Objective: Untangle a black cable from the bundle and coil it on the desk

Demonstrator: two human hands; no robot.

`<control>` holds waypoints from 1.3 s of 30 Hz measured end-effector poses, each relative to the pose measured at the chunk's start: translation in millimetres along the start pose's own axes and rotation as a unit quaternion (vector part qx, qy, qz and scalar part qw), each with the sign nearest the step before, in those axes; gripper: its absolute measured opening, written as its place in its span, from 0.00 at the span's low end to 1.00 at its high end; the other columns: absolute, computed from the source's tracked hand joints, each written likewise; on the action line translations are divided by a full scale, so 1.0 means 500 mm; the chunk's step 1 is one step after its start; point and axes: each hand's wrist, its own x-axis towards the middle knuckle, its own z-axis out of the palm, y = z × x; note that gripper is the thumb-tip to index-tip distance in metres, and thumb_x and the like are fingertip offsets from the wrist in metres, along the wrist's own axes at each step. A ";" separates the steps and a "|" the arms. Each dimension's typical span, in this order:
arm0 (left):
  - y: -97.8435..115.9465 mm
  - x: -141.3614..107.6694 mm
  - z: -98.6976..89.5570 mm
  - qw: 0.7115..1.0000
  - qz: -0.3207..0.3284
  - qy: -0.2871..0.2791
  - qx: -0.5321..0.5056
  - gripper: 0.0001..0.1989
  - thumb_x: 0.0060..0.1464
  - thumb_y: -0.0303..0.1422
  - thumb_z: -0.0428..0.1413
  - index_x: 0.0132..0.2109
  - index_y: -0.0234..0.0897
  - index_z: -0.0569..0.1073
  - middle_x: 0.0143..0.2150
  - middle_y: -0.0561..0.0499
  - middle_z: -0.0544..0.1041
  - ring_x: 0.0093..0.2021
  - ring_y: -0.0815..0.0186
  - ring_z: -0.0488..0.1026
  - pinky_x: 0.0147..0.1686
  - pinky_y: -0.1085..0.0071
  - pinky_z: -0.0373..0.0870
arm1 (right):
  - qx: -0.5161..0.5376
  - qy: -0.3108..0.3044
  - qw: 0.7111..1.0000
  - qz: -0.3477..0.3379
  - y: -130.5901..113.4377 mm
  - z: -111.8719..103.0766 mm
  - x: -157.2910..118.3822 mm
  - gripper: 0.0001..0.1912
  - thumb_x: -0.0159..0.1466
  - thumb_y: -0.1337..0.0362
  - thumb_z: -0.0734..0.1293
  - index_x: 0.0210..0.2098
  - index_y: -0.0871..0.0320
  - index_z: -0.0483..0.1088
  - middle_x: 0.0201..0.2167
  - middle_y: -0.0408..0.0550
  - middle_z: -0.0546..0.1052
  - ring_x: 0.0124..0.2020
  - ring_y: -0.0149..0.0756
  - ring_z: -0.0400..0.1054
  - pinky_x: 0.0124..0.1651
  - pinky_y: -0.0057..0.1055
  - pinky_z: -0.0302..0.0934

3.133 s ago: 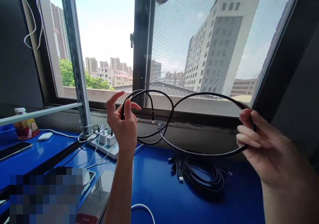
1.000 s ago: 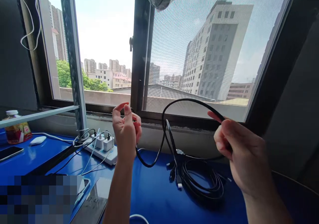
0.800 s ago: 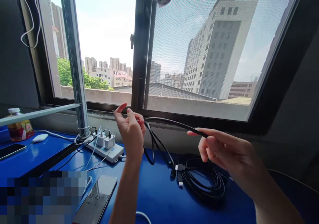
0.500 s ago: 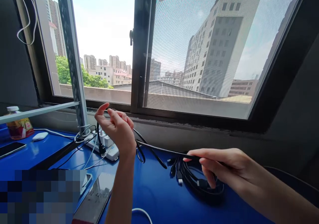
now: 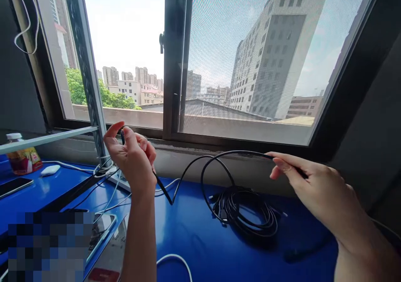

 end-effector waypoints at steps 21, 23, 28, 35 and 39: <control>-0.014 -0.016 0.010 0.996 0.077 -0.051 -0.005 0.05 0.61 0.36 0.51 0.38 0.43 0.61 0.16 0.63 0.54 0.11 0.77 0.45 0.09 0.80 0.40 | 0.181 -0.263 0.937 -0.144 -0.075 0.036 -0.046 0.16 0.64 0.61 0.56 0.38 0.46 0.76 0.34 0.41 0.76 0.31 0.35 0.70 0.30 0.27 0.59; 0.000 -0.021 0.011 0.996 0.083 -0.039 -0.013 0.05 0.61 0.37 0.50 0.38 0.43 0.62 0.15 0.63 0.54 0.10 0.78 0.45 0.09 0.79 0.40 | 0.175 -0.204 0.956 -0.118 -0.075 0.044 -0.041 0.14 0.64 0.58 0.57 0.37 0.48 0.75 0.40 0.44 0.76 0.36 0.39 0.71 0.32 0.29 0.61; 0.040 -0.042 0.013 0.996 0.084 -0.020 0.004 0.06 0.64 0.33 0.45 0.37 0.44 0.63 0.15 0.63 0.55 0.09 0.77 0.47 0.08 0.77 0.39 | 0.153 -0.113 0.981 -0.019 -0.075 0.074 -0.032 0.21 0.65 0.49 0.53 0.29 0.53 0.69 0.33 0.50 0.76 0.30 0.42 0.70 0.24 0.30 0.59; 0.056 -0.041 0.015 0.999 0.012 0.018 -0.050 0.08 0.65 0.29 0.41 0.38 0.43 0.62 0.16 0.62 0.53 0.09 0.77 0.45 0.09 0.74 0.35 | 0.331 -0.292 0.893 0.090 -0.082 0.112 -0.032 0.22 0.63 0.42 0.55 0.31 0.54 0.59 0.35 0.52 0.75 0.35 0.40 0.71 0.20 0.24 0.59; 0.041 -0.029 0.019 0.992 -0.089 0.039 -0.077 0.09 0.65 0.27 0.40 0.36 0.41 0.60 0.17 0.62 0.51 0.10 0.78 0.44 0.10 0.74 0.36 | 0.372 -0.244 0.893 0.074 -0.092 0.117 -0.024 0.27 0.55 0.37 0.63 0.32 0.56 0.62 0.22 0.44 0.70 0.24 0.33 0.67 0.28 0.27 0.63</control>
